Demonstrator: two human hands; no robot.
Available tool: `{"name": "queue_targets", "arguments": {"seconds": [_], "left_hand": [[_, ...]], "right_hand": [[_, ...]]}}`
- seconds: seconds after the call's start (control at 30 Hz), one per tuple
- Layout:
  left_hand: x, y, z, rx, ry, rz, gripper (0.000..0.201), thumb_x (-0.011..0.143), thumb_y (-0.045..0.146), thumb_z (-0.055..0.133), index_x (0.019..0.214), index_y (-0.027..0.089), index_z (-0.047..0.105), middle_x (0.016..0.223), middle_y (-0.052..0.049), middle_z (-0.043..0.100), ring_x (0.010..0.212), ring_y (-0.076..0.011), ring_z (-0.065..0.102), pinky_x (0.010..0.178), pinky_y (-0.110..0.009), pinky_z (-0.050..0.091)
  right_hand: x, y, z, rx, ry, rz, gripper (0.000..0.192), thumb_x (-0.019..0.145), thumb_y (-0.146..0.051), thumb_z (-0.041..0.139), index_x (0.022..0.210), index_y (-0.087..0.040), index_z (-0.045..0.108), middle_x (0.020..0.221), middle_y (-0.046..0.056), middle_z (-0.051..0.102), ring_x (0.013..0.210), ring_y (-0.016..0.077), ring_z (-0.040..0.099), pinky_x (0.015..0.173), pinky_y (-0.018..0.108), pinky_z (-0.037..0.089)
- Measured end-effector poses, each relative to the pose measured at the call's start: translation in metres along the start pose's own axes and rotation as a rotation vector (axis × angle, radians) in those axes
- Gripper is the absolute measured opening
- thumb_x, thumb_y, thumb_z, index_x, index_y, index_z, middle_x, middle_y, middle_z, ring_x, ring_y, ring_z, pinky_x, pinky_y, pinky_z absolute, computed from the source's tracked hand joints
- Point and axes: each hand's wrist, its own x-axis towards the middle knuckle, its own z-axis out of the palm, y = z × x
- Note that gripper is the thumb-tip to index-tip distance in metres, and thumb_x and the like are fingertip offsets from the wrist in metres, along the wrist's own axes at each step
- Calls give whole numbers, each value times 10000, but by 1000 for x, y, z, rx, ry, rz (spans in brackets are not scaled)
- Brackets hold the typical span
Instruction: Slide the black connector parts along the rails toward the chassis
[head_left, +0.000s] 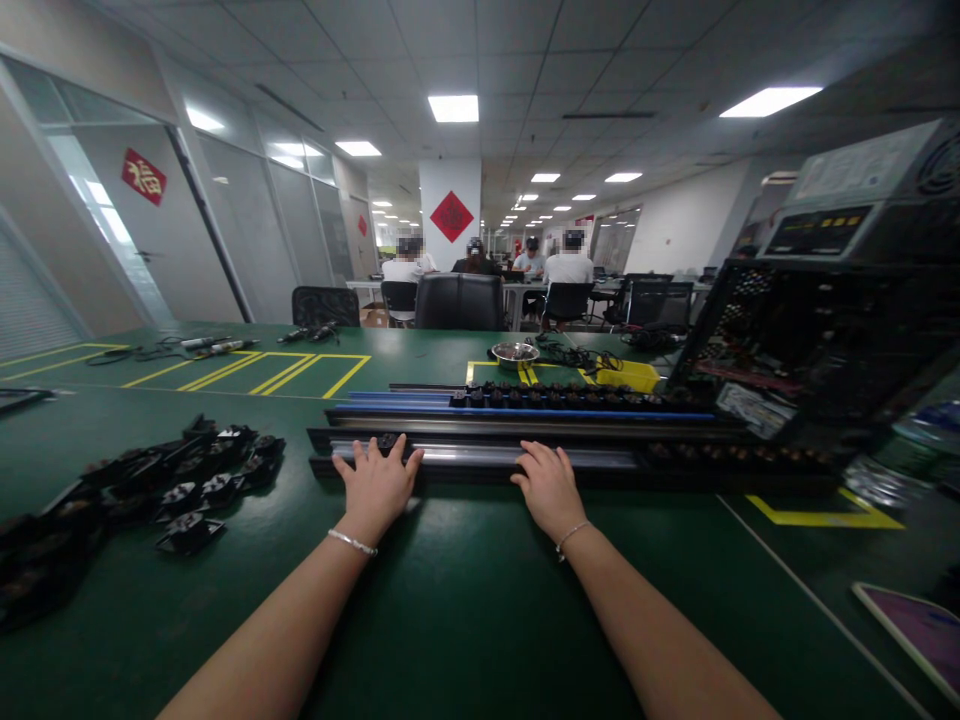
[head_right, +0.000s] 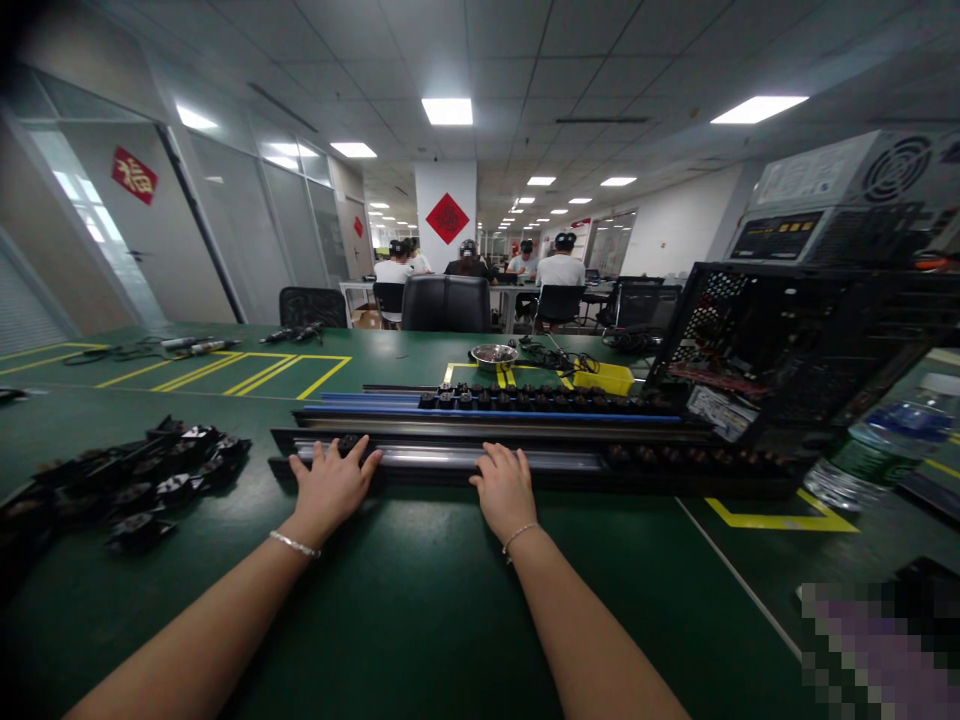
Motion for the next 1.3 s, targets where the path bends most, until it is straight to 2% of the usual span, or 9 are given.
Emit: {"name": "queue_targets", "arguments": {"seconds": [0.23, 0.53, 0.77, 1.13, 1.3], "left_hand": [[4, -8, -3, -2, 36, 7, 492, 894, 511, 233, 1267, 341, 504, 1292, -158, 522, 1234, -418, 388, 940, -694, 171], [6, -14, 4, 32, 99, 32, 445, 908, 421, 245, 1212, 338, 559, 1213, -146, 585, 1185, -402, 449, 926, -706, 168], [6, -15, 3, 5, 163, 70, 432, 906, 387, 265, 1114, 307, 636, 1078, -125, 655, 1085, -352, 538, 954, -690, 133], [8, -20, 1, -41, 126, 3, 410, 897, 364, 293, 1089, 290, 648, 1100, -132, 641, 1096, -329, 525, 961, -704, 88], [9, -22, 3, -74, 134, -11, 408, 896, 364, 292, 1068, 305, 657, 1090, -124, 645, 1089, -326, 529, 947, -707, 118]], "right_hand": [[0, 1, -1, 1, -6, -2, 137, 831, -215, 492, 882, -211, 619, 1219, 71, 574, 1165, 225, 468, 1031, 482, 243], [0, 0, -1, 7, 7, -7, 146, 829, -203, 482, 881, -209, 619, 1217, 77, 576, 1162, 231, 472, 1030, 494, 245], [0, 0, -1, 8, -4, 1, 154, 835, -207, 474, 884, -209, 620, 1221, 80, 573, 1165, 227, 471, 1036, 492, 236], [0, -2, -3, 11, -4, 4, 149, 832, -201, 476, 885, -213, 614, 1224, 83, 572, 1171, 235, 471, 1034, 498, 236], [0, 0, -2, 17, -5, 0, 145, 833, -205, 477, 884, -214, 613, 1221, 80, 572, 1175, 232, 465, 1038, 495, 228]]}}
